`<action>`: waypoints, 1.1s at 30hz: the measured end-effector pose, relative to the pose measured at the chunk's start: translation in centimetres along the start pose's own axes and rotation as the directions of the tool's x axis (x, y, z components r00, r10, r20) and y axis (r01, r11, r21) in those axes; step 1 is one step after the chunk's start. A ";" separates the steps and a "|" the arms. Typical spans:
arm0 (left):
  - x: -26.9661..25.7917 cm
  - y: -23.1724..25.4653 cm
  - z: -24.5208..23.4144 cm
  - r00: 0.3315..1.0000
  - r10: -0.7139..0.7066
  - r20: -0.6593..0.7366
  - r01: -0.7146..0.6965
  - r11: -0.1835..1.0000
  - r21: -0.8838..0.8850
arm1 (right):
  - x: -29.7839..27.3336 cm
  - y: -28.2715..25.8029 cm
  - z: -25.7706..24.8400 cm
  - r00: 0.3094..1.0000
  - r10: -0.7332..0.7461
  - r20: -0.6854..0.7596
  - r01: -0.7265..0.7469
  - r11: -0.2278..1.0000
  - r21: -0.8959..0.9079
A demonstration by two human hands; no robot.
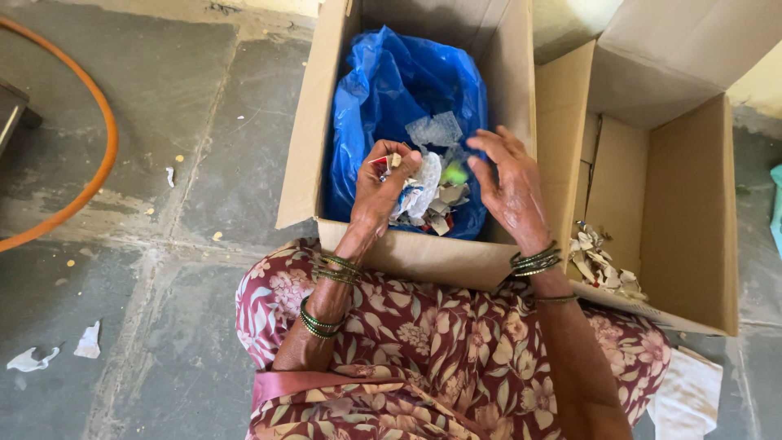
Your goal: The person sits on the floor and sorts small pieces of waste by hand, picking items from a blue plastic bag inside a cardboard box and placing them into a second cardboard box. The person handles paper, plastic, and other small debris one at a time.
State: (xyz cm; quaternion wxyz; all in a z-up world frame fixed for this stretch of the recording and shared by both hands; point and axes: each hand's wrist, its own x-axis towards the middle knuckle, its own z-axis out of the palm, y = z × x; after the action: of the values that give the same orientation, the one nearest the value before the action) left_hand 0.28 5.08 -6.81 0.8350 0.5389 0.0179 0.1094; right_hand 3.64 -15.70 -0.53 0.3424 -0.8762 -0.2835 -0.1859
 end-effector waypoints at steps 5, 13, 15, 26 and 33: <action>0.1 -1.0 -0.4 0.998 -0.002 0.057 -0.001 0.998 0.063 | 1.9 -3.8 0.4 0.970 -0.234 0.065 0.223 0.964 0.146; -0.1 -0.4 -0.3 0.992 -0.036 0.117 0.030 0.998 0.048 | 4.7 -5.3 1.8 0.967 -0.250 -0.041 0.252 0.940 0.229; -0.3 -0.2 -0.2 0.995 -0.061 0.084 0.059 0.998 0.033 | 4.6 -4.1 1.1 0.966 -0.222 -0.136 0.248 0.942 0.224; -0.3 -0.1 0.3 0.998 -0.019 0.055 0.012 0.992 0.125 | 2.3 -2.1 0.3 0.986 -0.140 0.090 0.129 0.984 0.120; -0.3 -0.8 -0.2 0.990 0.074 0.119 -0.109 0.940 0.322 | 3.9 -6.5 2.7 0.957 -0.260 0.125 0.265 0.964 -0.031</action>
State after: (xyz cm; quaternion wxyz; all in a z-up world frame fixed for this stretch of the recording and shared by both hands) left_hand 0.07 4.91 -7.65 0.7277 0.6754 -0.0331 0.1151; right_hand 2.95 -8.42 2.79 0.2761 -0.8483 -0.4129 -0.1833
